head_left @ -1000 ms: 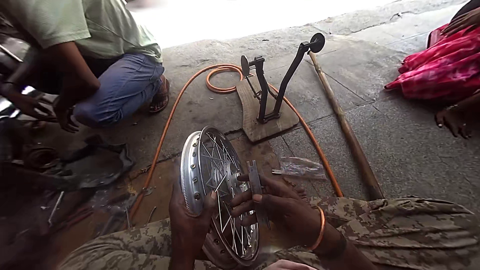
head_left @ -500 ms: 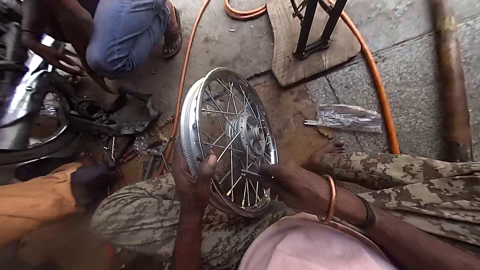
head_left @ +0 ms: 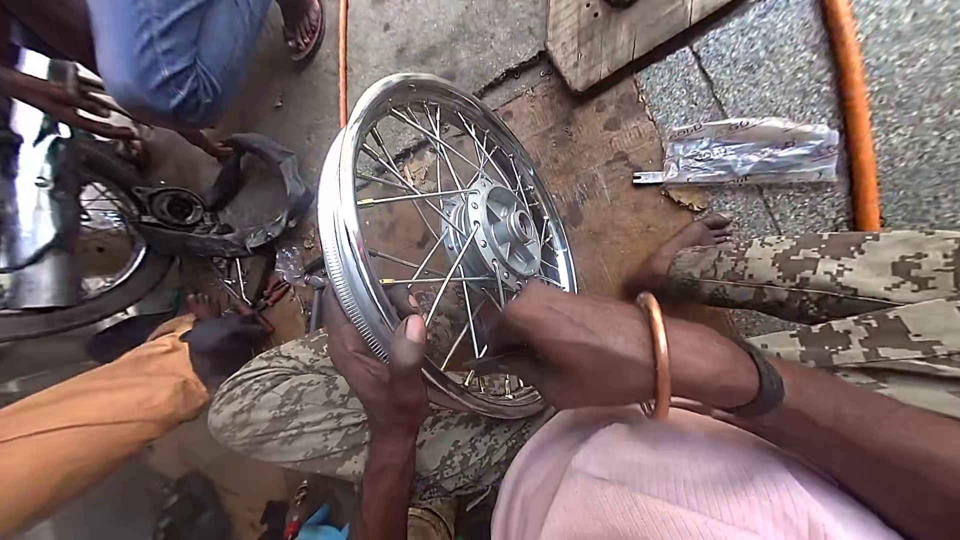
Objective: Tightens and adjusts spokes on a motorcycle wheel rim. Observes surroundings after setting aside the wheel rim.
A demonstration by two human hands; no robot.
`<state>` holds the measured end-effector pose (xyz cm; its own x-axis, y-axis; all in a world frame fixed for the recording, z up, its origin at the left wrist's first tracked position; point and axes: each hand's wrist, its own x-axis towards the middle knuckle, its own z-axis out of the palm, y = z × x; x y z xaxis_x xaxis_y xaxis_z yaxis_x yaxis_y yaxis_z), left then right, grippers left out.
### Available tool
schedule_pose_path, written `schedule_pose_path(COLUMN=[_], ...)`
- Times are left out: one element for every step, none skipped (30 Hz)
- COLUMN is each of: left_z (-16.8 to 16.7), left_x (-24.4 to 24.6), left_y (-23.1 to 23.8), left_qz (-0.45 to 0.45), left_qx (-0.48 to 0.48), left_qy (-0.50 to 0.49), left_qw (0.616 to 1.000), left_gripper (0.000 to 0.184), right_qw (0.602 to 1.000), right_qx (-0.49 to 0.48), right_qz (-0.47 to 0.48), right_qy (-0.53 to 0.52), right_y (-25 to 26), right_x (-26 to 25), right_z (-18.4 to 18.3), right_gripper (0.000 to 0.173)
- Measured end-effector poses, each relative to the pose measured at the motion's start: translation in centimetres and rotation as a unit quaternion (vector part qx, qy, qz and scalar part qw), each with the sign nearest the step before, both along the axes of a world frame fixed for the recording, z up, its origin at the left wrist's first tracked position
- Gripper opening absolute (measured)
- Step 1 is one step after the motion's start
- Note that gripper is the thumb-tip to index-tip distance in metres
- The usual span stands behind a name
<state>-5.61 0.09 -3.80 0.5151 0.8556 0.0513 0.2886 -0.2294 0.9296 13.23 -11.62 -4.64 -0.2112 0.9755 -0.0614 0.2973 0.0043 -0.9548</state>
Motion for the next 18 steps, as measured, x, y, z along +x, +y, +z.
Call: schedule_pose_path(left_z=[0.1, 0.2, 0.4, 0.5, 0.7, 0.8, 0.8, 0.9, 0.9, 0.9, 1.0, 1.0, 1.1, 1.0, 1.1, 1.1, 1.1, 1.2], left_x=[0.2, 0.5, 0.8, 1.1, 1.5, 1.8, 2.0, 2.1, 2.3, 2.4, 2.6, 2.8, 2.9, 3.1, 3.1, 3.2, 3.3, 3.5], left_y=[-0.3, -0.6, -0.8, -1.1, -1.3, -1.5, -1.7, -1.9, -2.0, -2.1, -2.1, -2.1, -2.1, -2.0, -2.1, -2.3, -2.5, -2.7], left_qz=[-0.006, -0.014, -0.021, -0.026, -0.031, -0.033, -0.032, -0.031, -0.032, -0.03, -0.032, -0.036, -0.037, -0.035, -0.034, -0.03, -0.027, -0.026], left_qx=[0.0, 0.001, 0.004, 0.01, 0.017, 0.024, 0.03, 0.037, 0.046, 0.052, 0.053, 0.048, 0.04, 0.029, 0.018, 0.011, 0.008, 0.007], left_qy=[-0.002, -0.004, -0.006, -0.009, -0.008, -0.007, -0.004, 0.001, 0.006, 0.012, 0.013, 0.008, 0.003, -0.006, -0.01, -0.013, -0.014, -0.015], left_qw=[1.0, 1.0, 1.0, 1.0, 0.999, 0.999, 0.999, 0.999, 0.998, 0.998, 0.998, 0.998, 0.999, 0.999, 0.999, 0.999, 1.0, 1.0], left_gripper=[0.078, 0.077, 0.076, 0.075, 0.075, 0.075, 0.076, 0.078, 0.079, 0.079, 0.078, 0.075, 0.073, 0.073, 0.076, 0.079, 0.08, 0.08], right_qw=[0.999, 0.992, 0.981, 0.978, 0.987, 0.99, 0.988, 0.985, 0.982, 0.98, 0.981, 0.985, 0.99, 0.993, 0.995, 0.997, 0.999, 0.999], right_qx=[-0.028, -0.084, -0.129, -0.12, -0.046, 0.003, 0.02, 0.024, 0.024, 0.025, 0.033, 0.046, 0.057, 0.07, 0.068, 0.059, 0.037, 0.033], right_qz=[0.016, 0.051, 0.097, 0.125, 0.12, 0.119, 0.132, 0.146, 0.156, 0.16, 0.153, 0.133, 0.112, 0.088, 0.063, 0.036, 0.015, 0.004], right_qy=[-0.026, -0.073, -0.11, -0.118, -0.099, -0.079, -0.08, -0.089, -0.104, -0.113, -0.111, -0.096, -0.069, -0.041, -0.028, -0.022, -0.029, -0.024], right_y=[0.4, 0.9, 1.6, 2.4, 3.2, 3.8, 4.4, 4.8, 5.2, 5.2, 4.7, 3.8, 2.7, 1.4, 0.1, -1.4, -2.6, -3.3], right_x=[0.9, 2.2, 3.2, 3.6, 3.3, 3.1, 3.0, 3.0, 3.1, 3.3, 3.6, 3.8, 4.1, 4.2, 4.0, 3.9, 3.8, 3.7], right_z=[2.0, 5.0, 7.4, 7.5, 5.1, 3.5, 2.8, 2.5, 2.5, 2.6, 2.6, 2.5, 2.2, 1.6, 1.1, 0.8, 1.0, 0.8], right_gripper=[0.011, 0.006, 0.011, 0.011, 0.01, 0.013, 0.015, 0.017, 0.019, 0.02, 0.019, 0.016, 0.013, 0.012, 0.013, 0.012, 0.01, 0.009])
